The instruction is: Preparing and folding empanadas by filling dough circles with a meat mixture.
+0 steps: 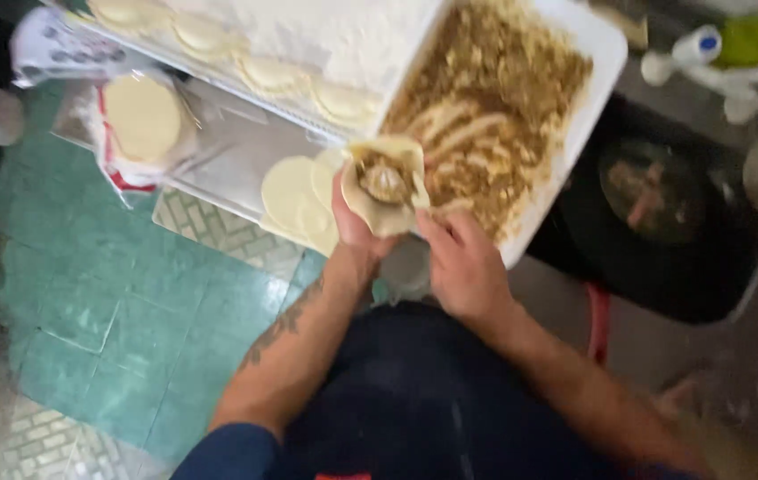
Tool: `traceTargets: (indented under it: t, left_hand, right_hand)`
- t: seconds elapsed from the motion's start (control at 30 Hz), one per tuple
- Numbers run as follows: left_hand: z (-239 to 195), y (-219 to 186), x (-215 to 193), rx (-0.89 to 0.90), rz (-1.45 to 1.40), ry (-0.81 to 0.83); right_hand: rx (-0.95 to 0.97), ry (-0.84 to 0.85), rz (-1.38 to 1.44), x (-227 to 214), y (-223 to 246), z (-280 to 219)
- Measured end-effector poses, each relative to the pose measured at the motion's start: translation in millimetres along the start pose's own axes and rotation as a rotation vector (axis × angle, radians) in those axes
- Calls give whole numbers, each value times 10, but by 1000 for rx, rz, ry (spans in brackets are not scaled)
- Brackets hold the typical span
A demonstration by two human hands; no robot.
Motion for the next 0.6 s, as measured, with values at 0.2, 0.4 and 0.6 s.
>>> traceTargets:
  t: [0.2, 0.4, 0.6]
  left_hand:
    - [-129, -35, -176, 24, 25, -79]
    - [-327, 11, -170, -38, 60, -51]
    - [-574, -222, -2, 44, 1, -109]
  right_hand:
    - [-34, 39, -3, -28, 71, 64]
    - [-50, 144, -23, 114, 56, 27]
    - [198, 102, -129, -505, -416, -293]
Point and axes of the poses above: each hand's wrist, its own z-axis towards the middle knuckle, its own x-axis out of the palm, y = z × x, the point moved 9 cm from there along z, towards the middle knuckle, and after that the axes turned 1 degree about -y, right-handed, at the moved point
